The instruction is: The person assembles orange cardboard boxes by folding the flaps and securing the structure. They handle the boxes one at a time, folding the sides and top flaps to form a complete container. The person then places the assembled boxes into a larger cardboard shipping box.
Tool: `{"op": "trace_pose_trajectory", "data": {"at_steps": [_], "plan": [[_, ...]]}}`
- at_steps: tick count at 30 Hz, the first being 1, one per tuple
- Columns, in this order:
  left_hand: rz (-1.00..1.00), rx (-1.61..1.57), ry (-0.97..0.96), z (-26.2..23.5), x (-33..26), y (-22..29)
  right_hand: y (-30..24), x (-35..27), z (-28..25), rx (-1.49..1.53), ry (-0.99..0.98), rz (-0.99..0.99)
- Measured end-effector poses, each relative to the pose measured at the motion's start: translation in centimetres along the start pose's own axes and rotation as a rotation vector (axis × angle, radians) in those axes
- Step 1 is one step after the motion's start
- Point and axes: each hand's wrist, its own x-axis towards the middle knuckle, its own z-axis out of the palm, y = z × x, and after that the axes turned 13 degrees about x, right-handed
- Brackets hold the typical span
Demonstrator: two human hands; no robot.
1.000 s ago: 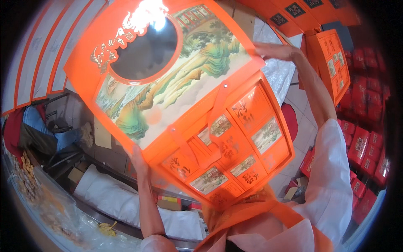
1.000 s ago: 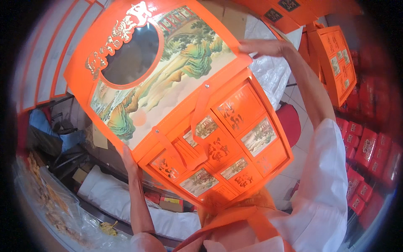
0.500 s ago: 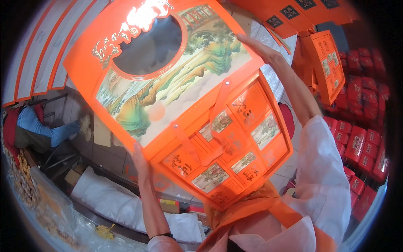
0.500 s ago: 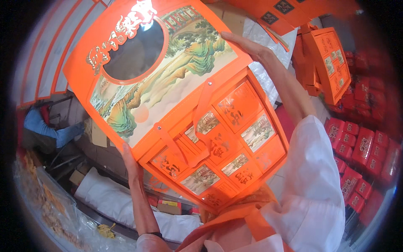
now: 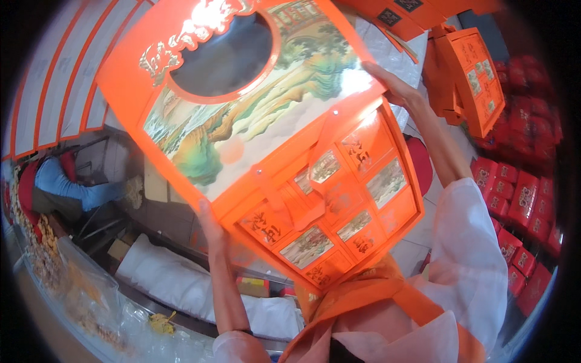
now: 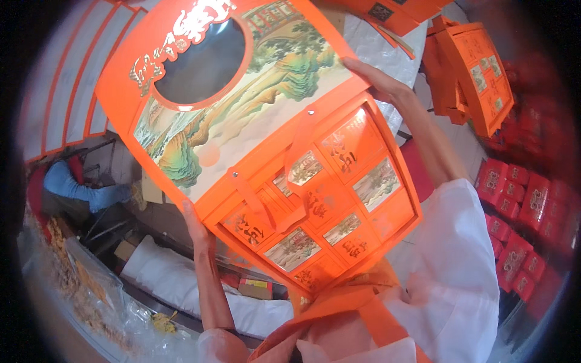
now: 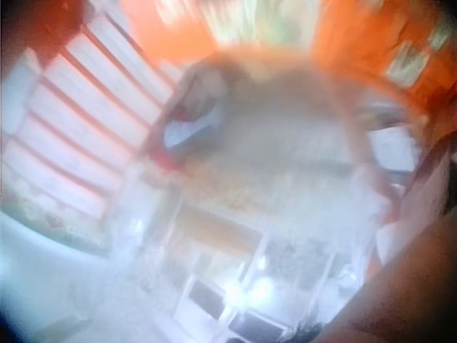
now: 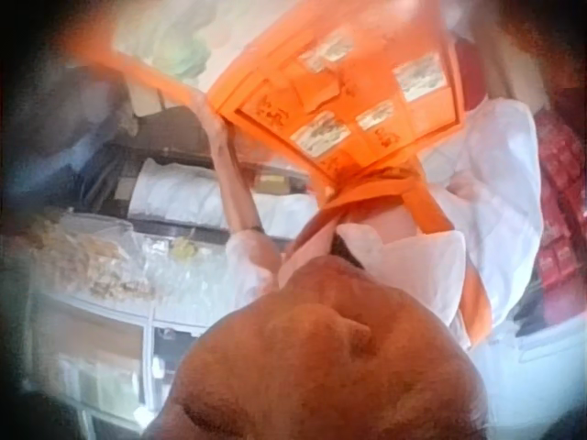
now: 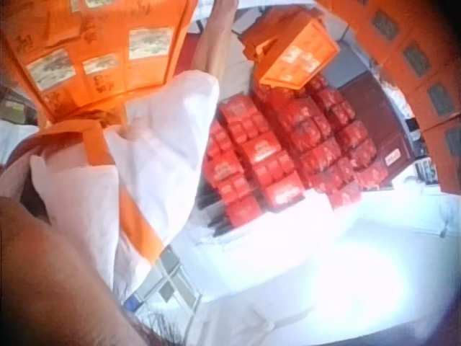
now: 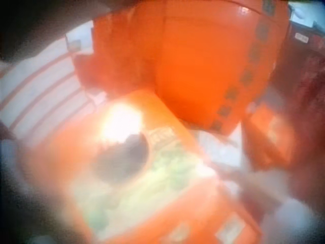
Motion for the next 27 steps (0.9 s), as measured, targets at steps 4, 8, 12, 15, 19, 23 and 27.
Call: {"op": "trace_pose_trajectory", "data": {"at_steps": [4, 8, 12, 15, 19, 23, 27], "plan": [[0.038, -0.001, -0.03, -0.5, 0.5, -1.0, 0.4, -0.5, -0.5, 0.06, 0.019, -0.015], [0.045, 0.016, -0.022, -0.6, 0.7, -0.6, 1.5, 0.1, -1.2, 0.097, 0.071, -0.077], [-0.115, 0.031, -0.156, -0.6, 0.4, 1.7, 3.1, 0.2, -2.9, 0.206, 0.141, -0.025], [-0.05, -0.018, -0.119, 0.2, 0.8, 2.5, 3.1, -0.4, -2.5, 0.195, 0.141, -0.01], [0.038, -0.092, -0.084, -2.2, 4.9, -4.5, 3.1, -0.2, -2.0, 0.132, 0.104, 0.054], [0.152, 0.02, -0.086, -1.2, 2.8, -0.9, 3.0, -0.8, -2.0, 0.135, 0.102, 0.054], [0.206, 0.102, -0.043, -1.0, 1.2, 0.4, 2.5, -1.4, -0.6, 0.083, 0.195, 0.074]]}}
